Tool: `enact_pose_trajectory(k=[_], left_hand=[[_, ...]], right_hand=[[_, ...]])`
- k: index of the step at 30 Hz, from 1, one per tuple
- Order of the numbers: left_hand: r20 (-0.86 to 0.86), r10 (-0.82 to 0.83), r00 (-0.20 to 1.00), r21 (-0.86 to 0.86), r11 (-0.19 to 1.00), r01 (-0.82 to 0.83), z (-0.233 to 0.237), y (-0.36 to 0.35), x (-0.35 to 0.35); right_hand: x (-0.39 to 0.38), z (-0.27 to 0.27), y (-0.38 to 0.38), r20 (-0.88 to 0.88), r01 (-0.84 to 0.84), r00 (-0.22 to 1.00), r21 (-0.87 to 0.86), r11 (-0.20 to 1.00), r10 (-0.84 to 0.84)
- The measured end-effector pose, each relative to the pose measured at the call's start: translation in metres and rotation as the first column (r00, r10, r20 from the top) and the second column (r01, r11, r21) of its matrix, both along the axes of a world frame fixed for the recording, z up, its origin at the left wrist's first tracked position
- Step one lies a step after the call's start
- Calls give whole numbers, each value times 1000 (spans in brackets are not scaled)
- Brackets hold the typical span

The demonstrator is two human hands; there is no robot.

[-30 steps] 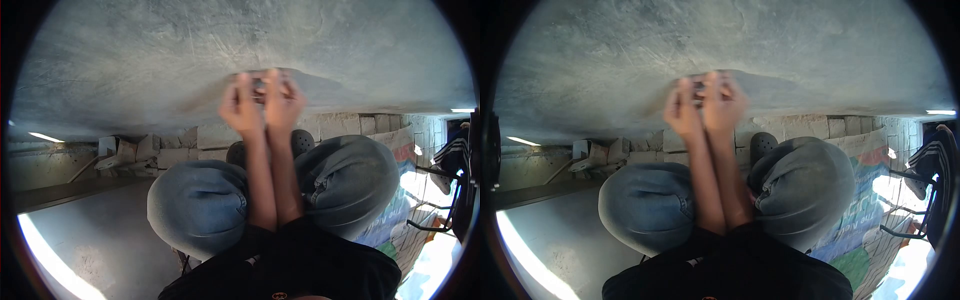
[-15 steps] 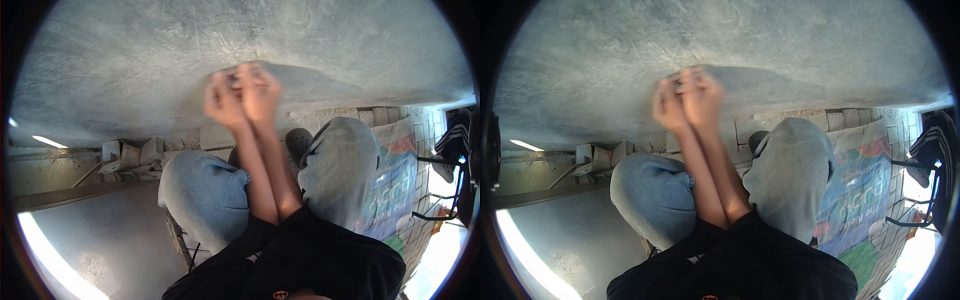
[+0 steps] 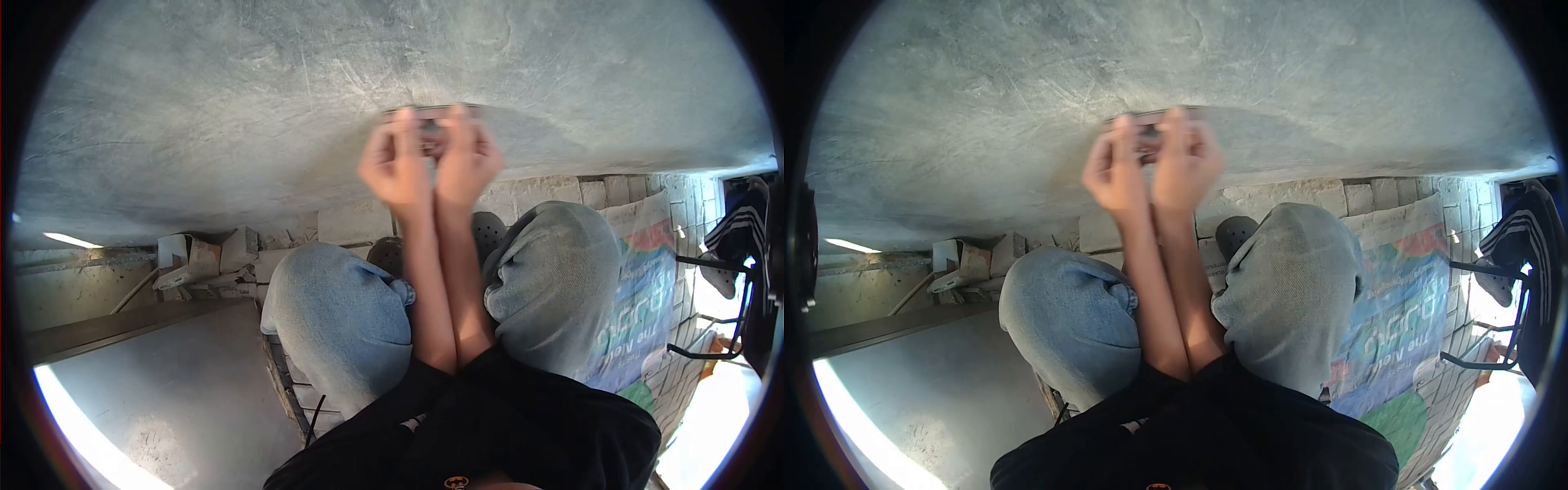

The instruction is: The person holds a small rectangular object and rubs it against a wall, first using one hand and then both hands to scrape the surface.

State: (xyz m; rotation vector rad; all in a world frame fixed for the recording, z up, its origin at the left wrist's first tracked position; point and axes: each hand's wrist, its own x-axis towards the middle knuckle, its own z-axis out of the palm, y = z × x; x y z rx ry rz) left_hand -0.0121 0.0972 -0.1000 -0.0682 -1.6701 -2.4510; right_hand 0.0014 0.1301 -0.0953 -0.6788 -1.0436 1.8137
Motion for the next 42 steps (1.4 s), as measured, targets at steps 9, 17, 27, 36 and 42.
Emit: enact_pose_trajectory(k=[9, 17, 27, 36, 42], left_hand=[[63, 183, 981, 2, 983, -184, 2, -27, -10], [99, 105, 990, -49, 994, -101, 0, -20, -3], [-99, -95, 991, -96, 992, 85, -10, 11, 5], [-24, -79, 997, -58, 995, 77, 4, 20, 14], [-44, 56, 997, -137, 989, -62, 9, -26, -4]], right_hand=[[-4, -2, -26, 58, -214, 976, 44, 976, 212], [-4, 10, -25, 81, -126, 989, 21, 992, 124], [3, -18, 9, -46, 82, 995, -50, 995, -84], [7, -3, 9, -18, 77, 997, -63, 995, -78], [-9, -10, -29, 88, -133, 988, 85, 988, 125]])
